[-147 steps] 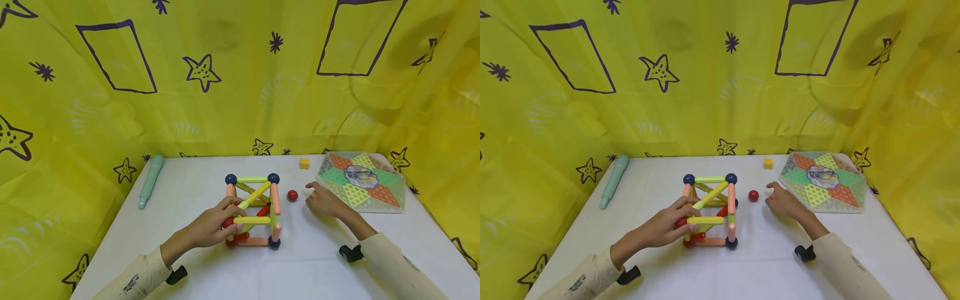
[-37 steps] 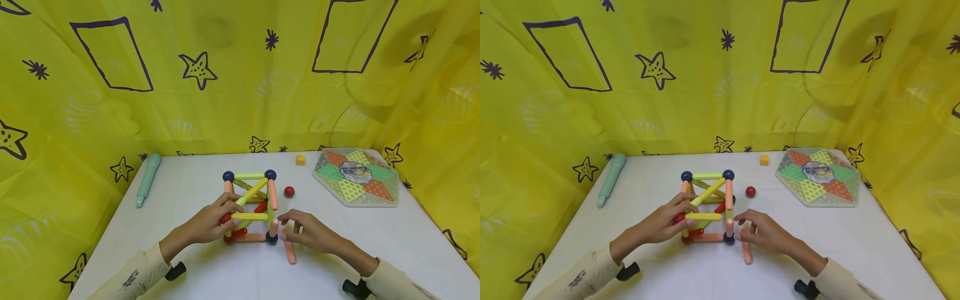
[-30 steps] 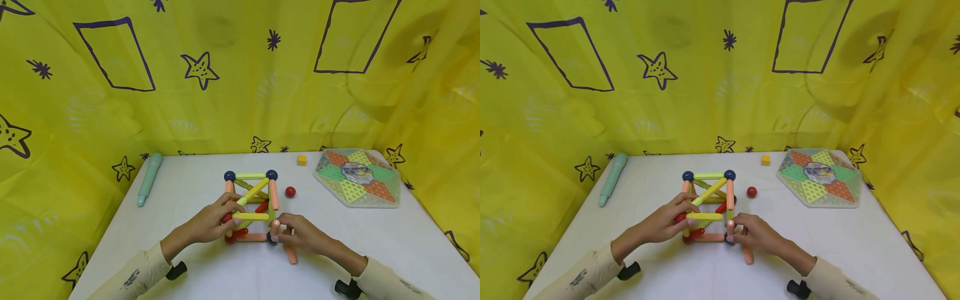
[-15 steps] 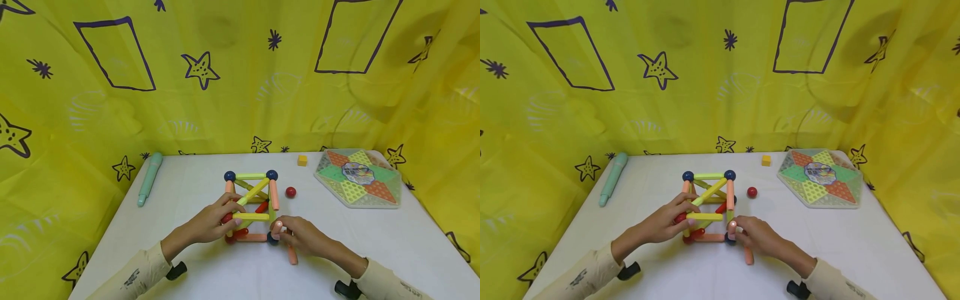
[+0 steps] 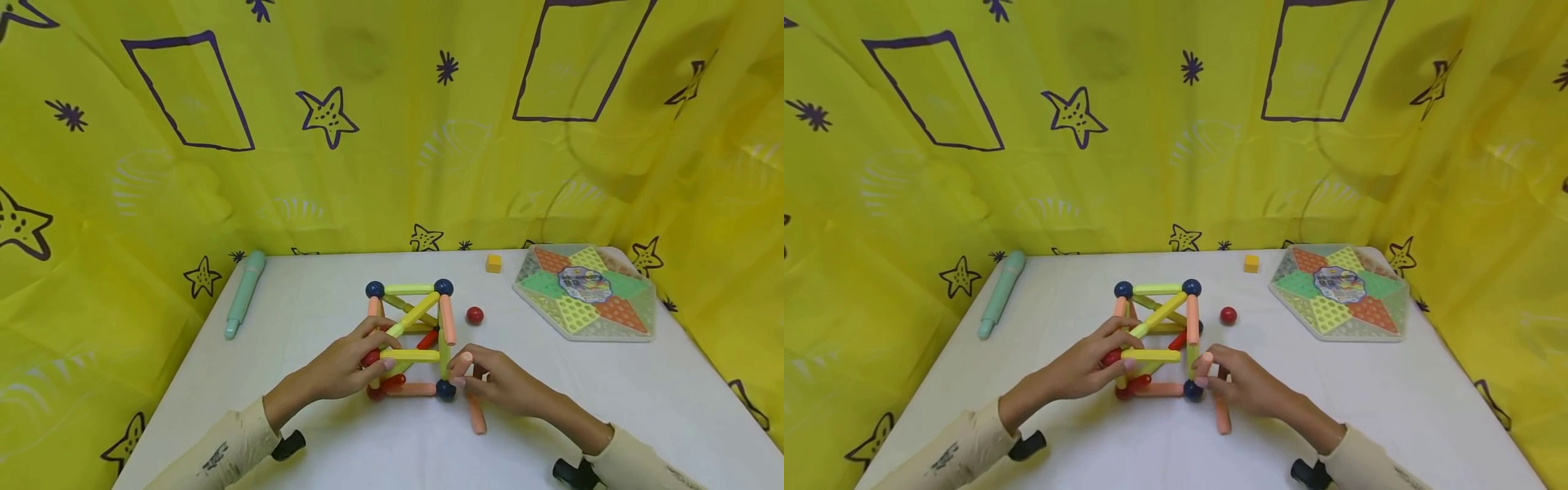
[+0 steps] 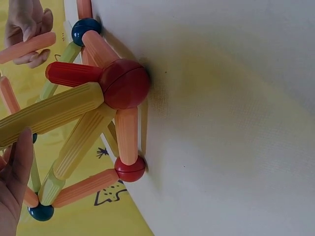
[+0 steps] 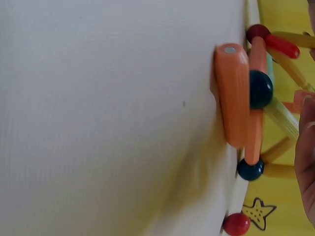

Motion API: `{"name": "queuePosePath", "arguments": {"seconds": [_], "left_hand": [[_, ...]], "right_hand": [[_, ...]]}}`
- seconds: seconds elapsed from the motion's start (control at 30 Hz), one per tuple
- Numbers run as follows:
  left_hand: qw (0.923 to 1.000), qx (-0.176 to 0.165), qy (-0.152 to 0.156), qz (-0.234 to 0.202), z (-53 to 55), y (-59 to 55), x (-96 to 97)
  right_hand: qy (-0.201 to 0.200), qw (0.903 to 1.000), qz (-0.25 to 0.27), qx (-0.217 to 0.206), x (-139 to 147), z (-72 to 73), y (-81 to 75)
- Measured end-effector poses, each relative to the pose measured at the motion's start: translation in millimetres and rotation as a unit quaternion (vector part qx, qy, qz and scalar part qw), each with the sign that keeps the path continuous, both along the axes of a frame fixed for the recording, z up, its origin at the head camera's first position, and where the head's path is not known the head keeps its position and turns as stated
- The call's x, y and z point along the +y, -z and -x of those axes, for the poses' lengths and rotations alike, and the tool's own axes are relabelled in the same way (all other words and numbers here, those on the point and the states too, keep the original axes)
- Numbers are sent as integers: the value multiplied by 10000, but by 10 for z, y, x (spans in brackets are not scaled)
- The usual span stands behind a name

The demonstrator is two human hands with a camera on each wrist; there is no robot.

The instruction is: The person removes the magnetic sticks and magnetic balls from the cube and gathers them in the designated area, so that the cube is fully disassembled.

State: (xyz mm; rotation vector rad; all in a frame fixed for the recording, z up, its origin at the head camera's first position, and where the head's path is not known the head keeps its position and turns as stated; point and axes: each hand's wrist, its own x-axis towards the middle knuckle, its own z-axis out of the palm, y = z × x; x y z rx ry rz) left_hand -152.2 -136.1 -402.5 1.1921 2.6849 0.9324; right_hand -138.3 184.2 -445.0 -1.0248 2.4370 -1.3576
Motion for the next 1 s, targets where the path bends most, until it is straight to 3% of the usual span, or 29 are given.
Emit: {"name": "queuePosePath", "arguments": {"seconds": [0.23,0.57,0.77,1.0], "left_hand": [[10000,7,-15,12,-14,-9,6],[10000,-57,-16,3,-8,-13,5],[10000,-29,-19,51,-2,-20,3],[10000,-47,-2,58,-5,-23,1]], "right_hand": [[427,9927,-83,-1128,329,-42,-85],[489,9874,-713,-1329,602,-101,44],[305,9847,-1134,-1284,532,-113,138],[203,9788,-1436,-1446,434,-112,97]]}}
